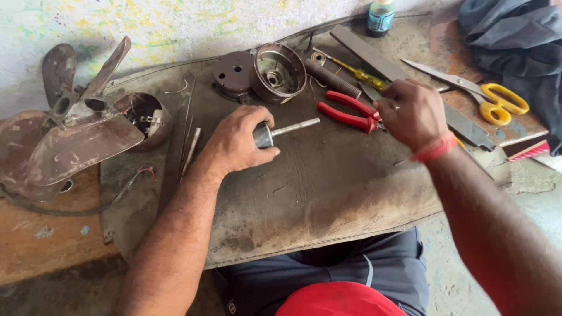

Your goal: The person uses pliers to adjust and secure wires on a cylindrical motor stator, then handles the rotor and other components on a workbench. The person places the stator into a metal housing and continues to manipulate the rotor and shaft parts.

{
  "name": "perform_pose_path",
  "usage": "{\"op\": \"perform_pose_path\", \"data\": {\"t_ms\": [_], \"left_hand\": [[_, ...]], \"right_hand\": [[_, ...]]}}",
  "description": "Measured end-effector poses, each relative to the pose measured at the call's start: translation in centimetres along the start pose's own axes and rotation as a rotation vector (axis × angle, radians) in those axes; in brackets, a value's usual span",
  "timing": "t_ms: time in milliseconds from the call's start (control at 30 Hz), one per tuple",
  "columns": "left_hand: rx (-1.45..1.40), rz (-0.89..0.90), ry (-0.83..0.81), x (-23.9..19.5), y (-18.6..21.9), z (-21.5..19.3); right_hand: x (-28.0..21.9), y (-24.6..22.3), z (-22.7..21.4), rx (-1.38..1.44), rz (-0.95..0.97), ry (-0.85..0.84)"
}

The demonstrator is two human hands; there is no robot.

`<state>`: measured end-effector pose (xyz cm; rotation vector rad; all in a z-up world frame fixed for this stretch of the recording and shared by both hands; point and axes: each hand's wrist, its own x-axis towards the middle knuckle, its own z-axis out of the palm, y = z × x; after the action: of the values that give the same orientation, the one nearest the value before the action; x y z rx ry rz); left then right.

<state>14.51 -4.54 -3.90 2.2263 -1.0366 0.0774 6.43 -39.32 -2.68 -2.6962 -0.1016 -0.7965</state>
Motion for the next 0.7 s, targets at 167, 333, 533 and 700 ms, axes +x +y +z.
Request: {"op": "perform_pose_path", "data": {"t_ms": [167,333,533,700], "left_hand": [[0.037,0.018,0.018,0.2,-0.1,0.3],[-0.051,0.036,0.036,0.6,-0.3,0.4],[-0.311,0.045,0.147,0.5,-1.7,-0.5],[-0.329,0.001,0.653,-0.2,-2.9,-2.2]], "right_hand": [[2.5,0.4,1.3,-0.032,0.079,-0.114],[5.7,-3.0,3.2,0.207,-0.114,-0.082],[7.3,-7.7,5.5,0.361,-0.302,-0.129],[6.4,-10.5,8.1,0.057,-0.467,-0.055]]}}
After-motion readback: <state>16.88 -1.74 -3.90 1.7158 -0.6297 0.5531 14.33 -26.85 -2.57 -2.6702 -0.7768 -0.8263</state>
